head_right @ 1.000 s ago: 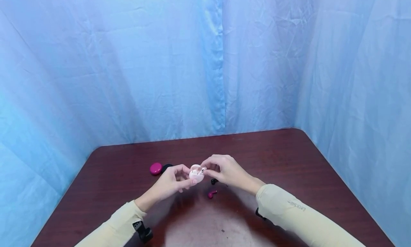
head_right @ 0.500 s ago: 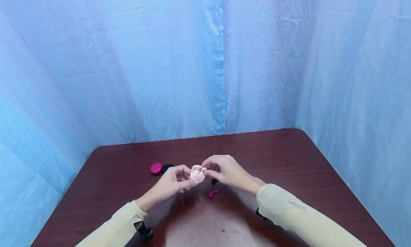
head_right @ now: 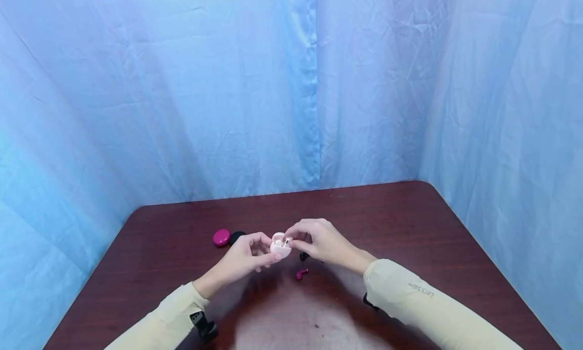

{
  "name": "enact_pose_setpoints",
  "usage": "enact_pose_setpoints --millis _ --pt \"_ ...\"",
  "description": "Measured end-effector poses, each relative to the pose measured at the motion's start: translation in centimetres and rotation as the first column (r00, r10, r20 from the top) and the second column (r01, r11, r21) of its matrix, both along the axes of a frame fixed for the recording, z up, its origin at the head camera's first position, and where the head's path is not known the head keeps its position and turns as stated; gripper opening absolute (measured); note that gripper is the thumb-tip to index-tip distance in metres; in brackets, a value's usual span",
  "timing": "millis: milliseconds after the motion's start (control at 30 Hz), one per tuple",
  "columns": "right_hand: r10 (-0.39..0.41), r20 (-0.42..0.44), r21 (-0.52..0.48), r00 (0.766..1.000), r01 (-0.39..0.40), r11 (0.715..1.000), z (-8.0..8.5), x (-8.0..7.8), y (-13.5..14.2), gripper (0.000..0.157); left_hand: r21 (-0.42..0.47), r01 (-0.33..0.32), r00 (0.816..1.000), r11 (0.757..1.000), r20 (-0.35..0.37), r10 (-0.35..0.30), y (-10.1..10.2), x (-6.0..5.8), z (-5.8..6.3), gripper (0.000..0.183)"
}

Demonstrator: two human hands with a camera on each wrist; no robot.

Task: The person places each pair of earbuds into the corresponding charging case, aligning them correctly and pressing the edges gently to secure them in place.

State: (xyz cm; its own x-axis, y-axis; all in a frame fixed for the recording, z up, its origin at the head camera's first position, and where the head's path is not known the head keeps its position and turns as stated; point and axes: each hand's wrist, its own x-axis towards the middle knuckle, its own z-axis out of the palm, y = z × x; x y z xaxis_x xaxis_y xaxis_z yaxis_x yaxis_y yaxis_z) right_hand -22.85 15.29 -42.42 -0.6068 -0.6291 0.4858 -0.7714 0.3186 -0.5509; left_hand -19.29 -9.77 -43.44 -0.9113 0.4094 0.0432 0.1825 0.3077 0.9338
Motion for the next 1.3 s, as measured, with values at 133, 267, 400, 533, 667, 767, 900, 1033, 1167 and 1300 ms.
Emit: enact_pose_setpoints --millis 133,267,400,533,667,767,900,1033,1167,1300 --pt "-0.006 0.011 0.017 1.000 0.006 1.000 0.08 0.02 0.06 0.020 0.001 -0.003 1.000 1.000 -0.001 0.003 0.07 0.00 0.11 0.028" --pt "-0.012 0.007 0.029 1.000 0.011 1.000 0.11 0.00 0.09 0.019 -0.009 -0.005 1.000 1.000 -0.006 0.005 0.14 -0.10 0.01 0.028" --pt "-0.005 -0.025 0.027 1.000 0.006 1.000 -0.06 -0.09 0.06 0.018 -0.022 -0.001 1.000 1.000 -0.013 0.001 0.13 -0.14 -0.13 0.028" --pt "-0.002 -0.048 0.021 0.999 0.003 1.000 -0.15 -0.10 0.00 0.018 -0.021 0.000 1.000 1.000 -0.011 0.000 0.09 -0.08 -0.15 0.028" --pt "-0.009 -0.039 0.023 0.999 0.010 1.000 -0.10 0.02 -0.06 0.019 -0.015 0.001 1.000 1.000 -0.009 -0.001 0.07 -0.02 -0.15 0.028" --pt "-0.009 -0.023 0.023 1.000 0.009 1.000 -0.08 0.11 -0.03 0.019 -0.016 0.001 1.000 1.000 -0.014 -0.001 0.05 0.02 -0.14 0.027" --pt "-0.008 -0.003 0.023 1.000 0.008 1.000 -0.04 0.12 0.05 0.019 -0.016 -0.001 1.000 1.000 -0.015 0.001 0.06 0.04 -0.09 0.027" --pt "-0.003 -0.012 0.024 1.000 0.003 1.000 -0.05 0.06 0.07 0.019 -0.015 0.000 1.000 1.000 -0.013 0.000 0.10 0.00 -0.07 0.028" --pt "0.004 -0.032 0.022 0.999 -0.003 1.000 -0.12 0.03 0.07 0.019 -0.014 0.001 1.000 1.000 -0.009 -0.001 0.11 -0.02 -0.05 0.028" --pt "0.005 -0.048 0.012 0.999 -0.005 1.000 -0.18 0.01 0.08 0.020 -0.008 0.000 1.000 1.000 -0.001 0.000 0.12 -0.01 0.01 0.028"
